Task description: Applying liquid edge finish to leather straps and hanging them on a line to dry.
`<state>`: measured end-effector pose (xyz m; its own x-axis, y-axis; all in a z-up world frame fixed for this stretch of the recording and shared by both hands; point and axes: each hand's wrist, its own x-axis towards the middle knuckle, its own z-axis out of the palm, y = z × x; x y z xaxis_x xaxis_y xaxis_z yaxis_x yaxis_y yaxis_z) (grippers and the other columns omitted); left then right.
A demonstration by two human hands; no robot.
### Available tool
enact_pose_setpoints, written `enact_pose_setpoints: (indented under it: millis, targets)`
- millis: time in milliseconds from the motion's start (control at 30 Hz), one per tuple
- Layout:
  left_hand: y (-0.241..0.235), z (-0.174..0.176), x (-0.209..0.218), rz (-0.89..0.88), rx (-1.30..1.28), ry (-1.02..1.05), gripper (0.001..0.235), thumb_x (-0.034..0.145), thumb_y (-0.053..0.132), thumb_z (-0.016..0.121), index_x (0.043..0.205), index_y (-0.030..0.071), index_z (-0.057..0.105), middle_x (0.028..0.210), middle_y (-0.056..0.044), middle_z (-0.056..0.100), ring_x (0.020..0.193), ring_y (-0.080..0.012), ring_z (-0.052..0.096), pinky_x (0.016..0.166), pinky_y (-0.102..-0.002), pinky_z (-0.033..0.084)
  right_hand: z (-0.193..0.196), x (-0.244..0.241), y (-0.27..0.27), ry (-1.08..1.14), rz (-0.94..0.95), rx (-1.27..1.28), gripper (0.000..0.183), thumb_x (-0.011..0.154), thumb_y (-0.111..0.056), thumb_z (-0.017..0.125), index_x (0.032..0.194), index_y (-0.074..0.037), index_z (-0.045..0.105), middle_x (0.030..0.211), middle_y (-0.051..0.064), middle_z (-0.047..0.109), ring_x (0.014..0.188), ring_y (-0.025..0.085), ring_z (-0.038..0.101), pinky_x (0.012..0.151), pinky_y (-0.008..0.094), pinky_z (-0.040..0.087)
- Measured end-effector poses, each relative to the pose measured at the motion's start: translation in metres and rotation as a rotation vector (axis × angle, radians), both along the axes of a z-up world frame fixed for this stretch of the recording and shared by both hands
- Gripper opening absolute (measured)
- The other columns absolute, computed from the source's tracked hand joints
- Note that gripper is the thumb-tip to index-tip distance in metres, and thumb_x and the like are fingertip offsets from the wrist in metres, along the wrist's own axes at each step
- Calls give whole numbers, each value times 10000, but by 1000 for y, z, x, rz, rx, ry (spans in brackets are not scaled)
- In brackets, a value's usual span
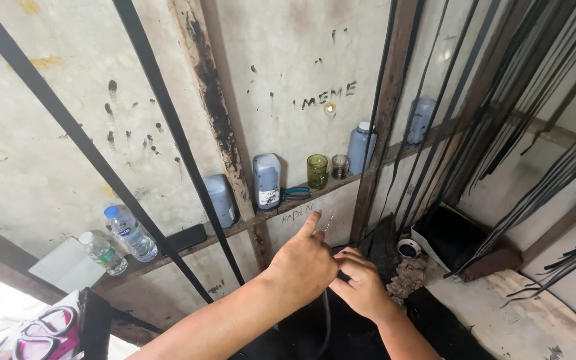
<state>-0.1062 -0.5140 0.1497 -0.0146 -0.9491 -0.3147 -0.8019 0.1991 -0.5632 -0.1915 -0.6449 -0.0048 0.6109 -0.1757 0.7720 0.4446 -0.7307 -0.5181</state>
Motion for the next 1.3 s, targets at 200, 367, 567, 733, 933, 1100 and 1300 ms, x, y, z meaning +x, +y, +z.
enact_pose_setpoints:
  millis: [200,367,567,733,933,1100,1300]
  targets:
    - [7,-26,17,-49,-234,89,229,932,225,611,1124,195,732,992,-47,746,1014,-277,627,1256,-630,194,11,9,5,-52,-37,-70,214,851,67,718,715,-21,580,731,53,661,669,193,547,674,322,471]
    - [46,-11,30,-288,-740,226,173,906,262,644,954,166,780,834,-28,681,846,-271,590,1210,-609,332,16,18,-18,39,-157,4,110,840,13,743,948,-2,753,871,91,746,787,189,684,714,298,587]
    - [91,8,53,-298,-825,239,167,842,51,696,949,154,771,784,-17,639,753,-256,609,1129,-591,403,48,21,-36,275,-253,255,175,901,-142,734,1042,-49,780,960,97,796,903,187,764,850,273,660]
    - [121,21,74,-314,-894,213,229,828,-36,694,978,128,750,741,-24,589,700,-248,576,1110,-560,424,111,29,-25,476,-398,460,130,946,-143,715,1040,-75,773,904,57,758,829,133,717,786,217,657]
    - [129,48,94,-264,-823,210,151,921,282,719,988,147,734,837,-18,668,766,-241,625,1146,-608,365,163,46,-26,459,-490,586,173,931,-193,740,1094,-147,774,1019,16,766,955,131,705,924,279,585]
    - [111,86,96,-264,-906,75,239,910,312,728,1097,166,760,915,-6,708,860,-226,657,1132,-531,390,170,79,-68,225,-382,491,193,917,-171,772,1099,-108,766,1045,35,769,958,129,702,893,282,574]
    - [61,146,104,-314,-1089,-51,344,931,224,775,1247,94,735,1207,-90,763,1050,-253,686,1148,-556,386,199,126,-112,12,-50,485,130,915,-33,765,1038,-35,723,921,58,739,839,116,682,838,246,587]
